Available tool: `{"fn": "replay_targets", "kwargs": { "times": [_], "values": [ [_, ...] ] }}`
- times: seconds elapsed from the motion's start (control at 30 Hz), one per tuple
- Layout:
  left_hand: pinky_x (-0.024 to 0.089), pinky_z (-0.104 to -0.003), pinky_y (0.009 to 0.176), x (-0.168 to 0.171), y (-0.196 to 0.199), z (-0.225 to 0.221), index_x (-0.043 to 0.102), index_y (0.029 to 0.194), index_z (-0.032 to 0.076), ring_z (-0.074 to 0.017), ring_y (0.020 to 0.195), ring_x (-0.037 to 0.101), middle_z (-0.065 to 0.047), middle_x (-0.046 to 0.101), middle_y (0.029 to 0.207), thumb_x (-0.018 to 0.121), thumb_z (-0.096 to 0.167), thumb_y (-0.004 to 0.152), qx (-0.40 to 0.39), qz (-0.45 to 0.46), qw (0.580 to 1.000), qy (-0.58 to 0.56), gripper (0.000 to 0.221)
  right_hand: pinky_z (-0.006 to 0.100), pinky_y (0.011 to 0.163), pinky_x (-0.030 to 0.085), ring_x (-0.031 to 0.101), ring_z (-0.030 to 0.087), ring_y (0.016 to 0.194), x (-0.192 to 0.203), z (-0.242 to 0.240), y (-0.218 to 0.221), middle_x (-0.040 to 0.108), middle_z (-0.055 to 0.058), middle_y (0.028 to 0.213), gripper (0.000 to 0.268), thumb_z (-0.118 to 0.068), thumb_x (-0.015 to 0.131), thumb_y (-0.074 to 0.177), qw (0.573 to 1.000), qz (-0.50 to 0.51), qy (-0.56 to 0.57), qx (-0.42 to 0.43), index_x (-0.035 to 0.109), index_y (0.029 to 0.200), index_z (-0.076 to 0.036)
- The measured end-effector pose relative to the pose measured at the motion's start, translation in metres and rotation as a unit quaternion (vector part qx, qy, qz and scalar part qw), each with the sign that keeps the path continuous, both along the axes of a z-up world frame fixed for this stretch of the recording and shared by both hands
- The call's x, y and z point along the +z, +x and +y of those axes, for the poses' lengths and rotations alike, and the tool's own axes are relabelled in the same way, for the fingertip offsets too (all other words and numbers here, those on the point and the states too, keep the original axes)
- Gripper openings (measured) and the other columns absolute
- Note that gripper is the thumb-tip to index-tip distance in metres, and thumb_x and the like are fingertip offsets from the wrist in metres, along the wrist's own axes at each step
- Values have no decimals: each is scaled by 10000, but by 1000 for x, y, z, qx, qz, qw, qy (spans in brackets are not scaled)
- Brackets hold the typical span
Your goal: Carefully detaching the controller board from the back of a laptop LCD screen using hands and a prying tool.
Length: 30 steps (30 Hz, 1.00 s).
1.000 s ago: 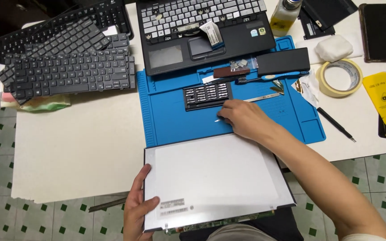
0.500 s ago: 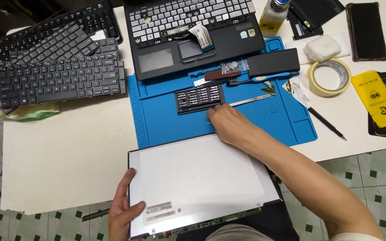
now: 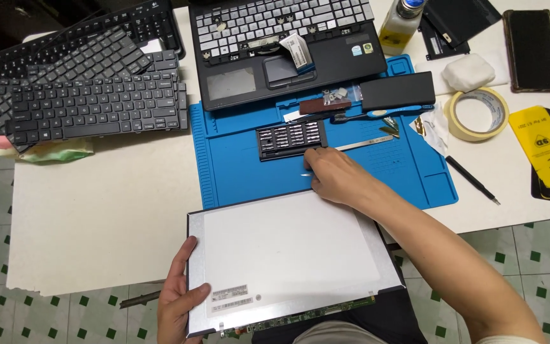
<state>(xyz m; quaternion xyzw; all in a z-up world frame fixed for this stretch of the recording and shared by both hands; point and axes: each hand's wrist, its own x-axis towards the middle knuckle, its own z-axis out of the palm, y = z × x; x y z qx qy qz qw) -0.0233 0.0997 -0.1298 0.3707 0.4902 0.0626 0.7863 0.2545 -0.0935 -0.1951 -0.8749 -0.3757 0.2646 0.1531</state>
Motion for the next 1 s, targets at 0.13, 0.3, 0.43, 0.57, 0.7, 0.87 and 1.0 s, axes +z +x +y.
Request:
{"fn": "replay_targets", "kwargs": {
  "times": [0.13,0.3,0.43,0.57,0.7,0.87,1.0],
  "values": [
    [485,-634,971,-3,-3,2,403,1598,158,-434,1297,554,-157,494,1607,494,-169,694,-5,-8,1000,2,965,474,771,558,657,376,1013,13,0,0,711,187,1077,248,21,502,928,1000,1,-21,-15,672,1104,-23],
    [517,-643,915,-16,-14,6,399,1598,172,-458,1236,584,-184,513,1567,542,-140,685,-18,-41,999,6,975,483,723,579,676,387,839,-7,1,3,706,177,937,116,-89,682,914,998,-62,-25,-20,764,922,-7],
    [514,-642,913,-13,-11,5,398,1599,179,-450,1250,575,-180,503,1576,544,-129,683,-20,-22,1000,10,977,470,620,527,626,366,711,-28,4,0,651,164,780,197,-13,628,880,995,-94,-28,-13,612,683,-5],
    [504,-635,924,-11,-11,4,400,1601,174,-453,1242,576,-181,510,1576,525,-142,692,-12,-22,1000,4,970,496,727,548,634,402,843,-28,10,-2,653,169,883,114,-70,647,863,995,-63,-68,-36,619,771,-10],
    [433,-597,1048,4,3,0,402,1607,142,-414,1313,525,-173,501,1601,456,-185,700,10,24,1000,-1,966,482,719,534,621,371,850,-18,13,0,638,139,901,157,-156,678,840,994,-47,-93,-39,595,794,-31],
    [435,-571,1066,14,9,-4,421,1600,146,-394,1319,530,-142,503,1608,452,-191,718,4,48,999,11,944,500,723,539,626,388,906,-24,11,0,668,165,940,41,-66,637,840,996,-57,-69,-23,643,849,-27],
    [494,-647,925,9,3,-3,421,1598,181,-456,1251,566,-185,523,1570,498,-149,706,4,26,1000,6,954,507,593,518,596,400,804,-31,14,-10,625,172,800,336,238,467,725,994,-100,-46,-11,548,918,-26]
  ]
}}
